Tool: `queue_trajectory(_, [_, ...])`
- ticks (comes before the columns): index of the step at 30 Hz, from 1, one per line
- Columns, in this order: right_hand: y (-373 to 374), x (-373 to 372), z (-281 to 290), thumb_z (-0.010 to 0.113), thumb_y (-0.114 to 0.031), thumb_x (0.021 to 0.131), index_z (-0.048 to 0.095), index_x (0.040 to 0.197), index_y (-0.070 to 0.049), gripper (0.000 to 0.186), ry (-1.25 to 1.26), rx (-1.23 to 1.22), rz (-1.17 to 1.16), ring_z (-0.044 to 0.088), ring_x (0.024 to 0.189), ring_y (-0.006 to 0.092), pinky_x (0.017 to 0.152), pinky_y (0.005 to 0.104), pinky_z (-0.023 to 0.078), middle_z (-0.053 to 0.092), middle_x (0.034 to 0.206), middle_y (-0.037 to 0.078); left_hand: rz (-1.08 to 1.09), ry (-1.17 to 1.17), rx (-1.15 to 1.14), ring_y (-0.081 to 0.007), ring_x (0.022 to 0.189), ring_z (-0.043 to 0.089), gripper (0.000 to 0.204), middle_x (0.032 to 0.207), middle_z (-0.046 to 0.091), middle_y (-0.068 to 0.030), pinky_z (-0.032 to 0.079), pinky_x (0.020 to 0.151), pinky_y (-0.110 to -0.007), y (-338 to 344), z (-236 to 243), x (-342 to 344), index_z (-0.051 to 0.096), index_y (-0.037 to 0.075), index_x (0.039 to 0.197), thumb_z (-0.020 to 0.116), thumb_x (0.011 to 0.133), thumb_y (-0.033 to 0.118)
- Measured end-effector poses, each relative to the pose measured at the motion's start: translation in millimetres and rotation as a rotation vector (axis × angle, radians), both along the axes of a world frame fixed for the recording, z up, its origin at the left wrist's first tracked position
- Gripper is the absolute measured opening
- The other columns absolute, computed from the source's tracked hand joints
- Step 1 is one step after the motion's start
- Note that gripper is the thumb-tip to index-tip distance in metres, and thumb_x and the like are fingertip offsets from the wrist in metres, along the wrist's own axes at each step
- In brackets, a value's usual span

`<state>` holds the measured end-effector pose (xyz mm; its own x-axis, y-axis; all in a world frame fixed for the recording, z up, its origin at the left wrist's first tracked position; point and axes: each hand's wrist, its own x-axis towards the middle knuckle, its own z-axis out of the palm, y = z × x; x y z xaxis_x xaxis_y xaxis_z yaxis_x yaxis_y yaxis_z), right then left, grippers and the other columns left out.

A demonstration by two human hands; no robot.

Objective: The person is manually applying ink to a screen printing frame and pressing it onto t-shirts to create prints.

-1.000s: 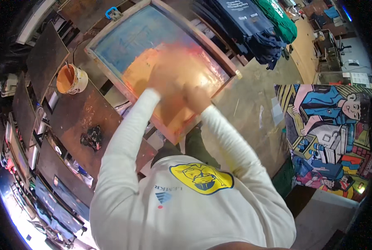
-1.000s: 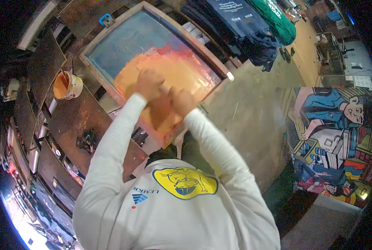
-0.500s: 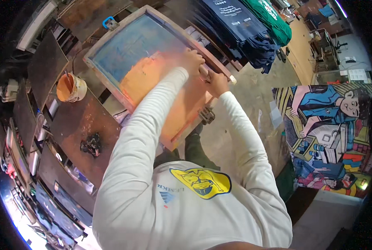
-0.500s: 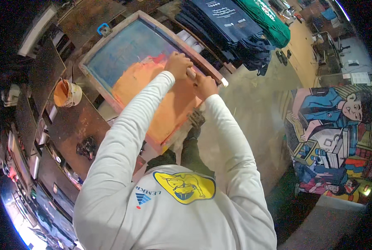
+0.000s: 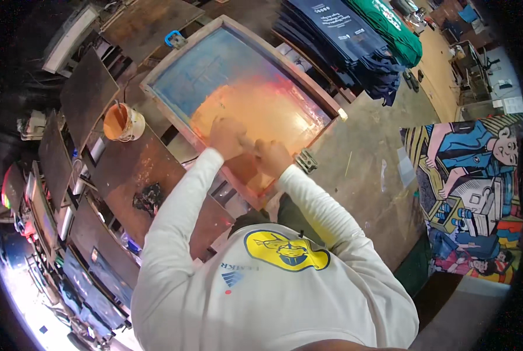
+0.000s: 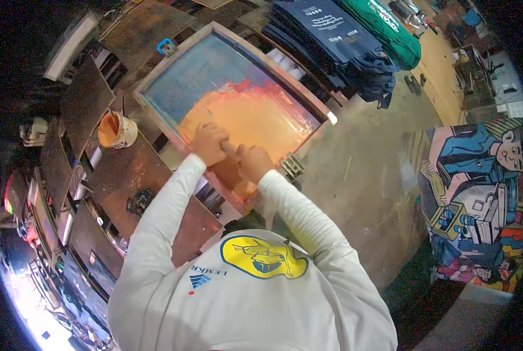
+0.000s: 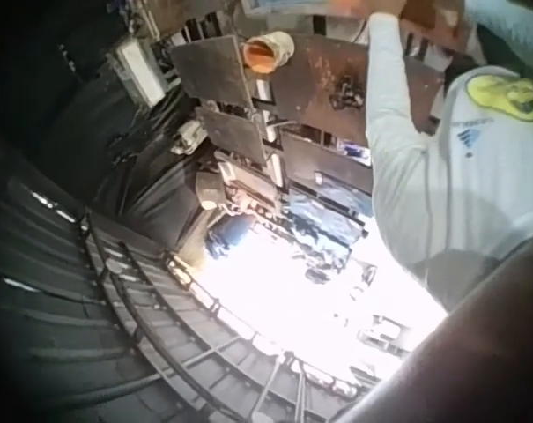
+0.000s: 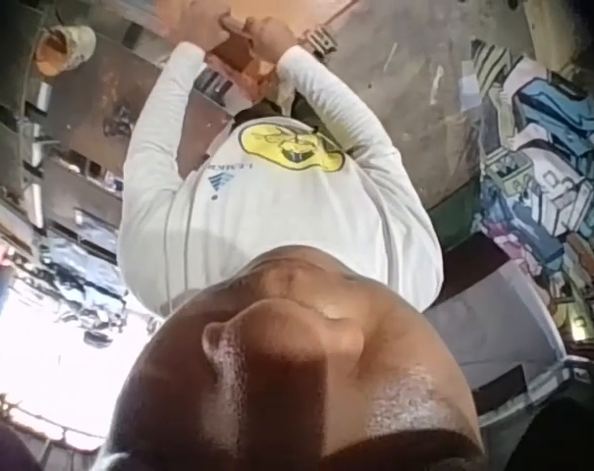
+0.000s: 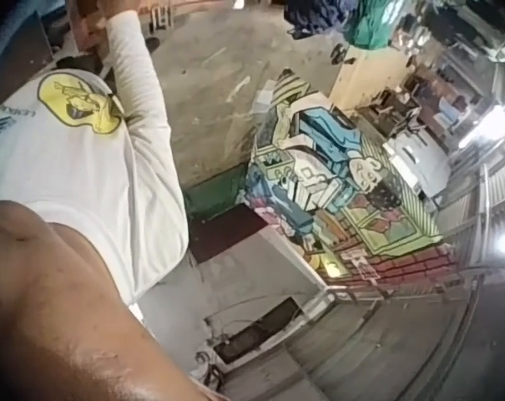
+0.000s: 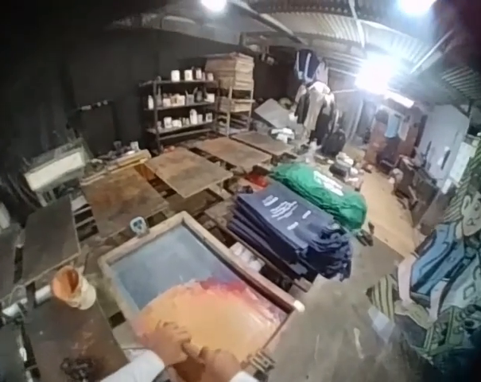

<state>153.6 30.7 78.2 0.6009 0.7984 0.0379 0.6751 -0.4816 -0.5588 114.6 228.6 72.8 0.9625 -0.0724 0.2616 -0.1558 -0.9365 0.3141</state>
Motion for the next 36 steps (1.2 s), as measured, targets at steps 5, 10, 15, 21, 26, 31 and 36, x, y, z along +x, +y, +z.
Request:
queue_trajectory(5, [5.8,57.9,3.3,0.064,-0.015,0.077,0.063,0.086,-0.005,0.013,-0.108,-0.088,-0.347,0.066,0.075,0.0418,0.071,0.0516,0.053,0.066,0.074,0.022,-0.028,-0.057,-0.033,-0.0282,0.092,0.06,0.008,0.081,0.065,-0.0053,0.041,0.093,-0.045,-0.4,-13.3,101.6,0.063,0.014,0.072,0.069,0.068,0.013])
queue_trajectory(10, [29.4,48.7,-7.3,0.066,-0.018,0.075,0.066,0.082,-0.005,0.015,-0.135,-0.089,-0.146,0.067,0.075,0.0404,0.072,0.0493,0.054,0.068,0.077,0.021,0.038,-0.094,-0.045,-0.0284,0.089,0.06,0.009,0.08,0.065,-0.0037,0.041,0.091,-0.045,19.6,-8.6,59.5,0.062,0.014,0.07,0.069,0.065,0.014])
queue_trajectory(15, [22.4,-10.5,-11.5,0.069,-0.023,0.076,0.064,0.085,-0.009,0.017,-0.161,-0.167,0.094,0.067,0.072,0.0388,0.067,0.0494,0.053,0.066,0.071,0.016,0.285,-0.047,-0.045,-0.0275,0.088,0.06,0.01,0.078,0.065,-0.0038,0.043,0.085,-0.044,-4.2,-9.0,-48.0,0.061,0.014,0.07,0.069,0.063,0.013])
queue_trajectory(21, [22.1,37.3,5.8,0.068,-0.023,0.076,0.067,0.093,-0.01,0.021,-0.163,-0.142,0.381,0.067,0.075,0.0385,0.07,0.0497,0.054,0.069,0.078,0.017,0.468,0.131,-0.031,-0.0336,0.091,0.062,0.01,0.083,0.068,-0.0095,0.049,0.081,-0.045,-13.3,-1.5,-56.8,0.067,0.009,0.074,0.069,0.065,0.012])
queue_trajectory(26, [62.8,84.2,-1.7,0.064,-0.02,0.078,0.067,0.095,-0.013,0.019,-0.285,-0.045,0.476,0.067,0.074,0.0396,0.069,0.0505,0.053,0.069,0.079,0.018,0.707,-0.027,-0.009,-0.0327,0.095,0.064,0.021,0.084,0.068,-0.0128,0.051,0.081,-0.047,-9.8,-3.0,-41.3,0.072,0.01,0.087,0.069,0.067,0.009])
queue_trajectory(31, [29.7,85.8,-21.0,0.063,-0.018,0.076,0.068,0.097,-0.012,0.022,-0.254,-0.06,0.691,0.068,0.08,0.0371,0.073,0.0496,0.053,0.07,0.085,0.016,0.849,0.04,-0.103,-0.0364,0.101,0.063,0.051,0.109,0.067,-0.0105,0.052,0.09,-0.046,-83.0,-30.2,-76.0,0.068,0.014,0.117,0.07,0.067,0.007])
queue_trajectory(36, [-45.0,69.2,-9.2,0.062,-0.016,0.076,0.068,0.091,-0.009,0.018,-0.138,-0.035,0.835,0.068,0.084,0.0376,0.077,0.048,0.054,0.07,0.086,0.017,0.908,-0.009,-0.229,-0.03,0.109,0.062,0.047,0.115,0.066,-0.0098,0.05,0.096,-0.042,-180.2,-24.8,-106.8,0.069,0.01,0.114,0.072,0.067,0.01])
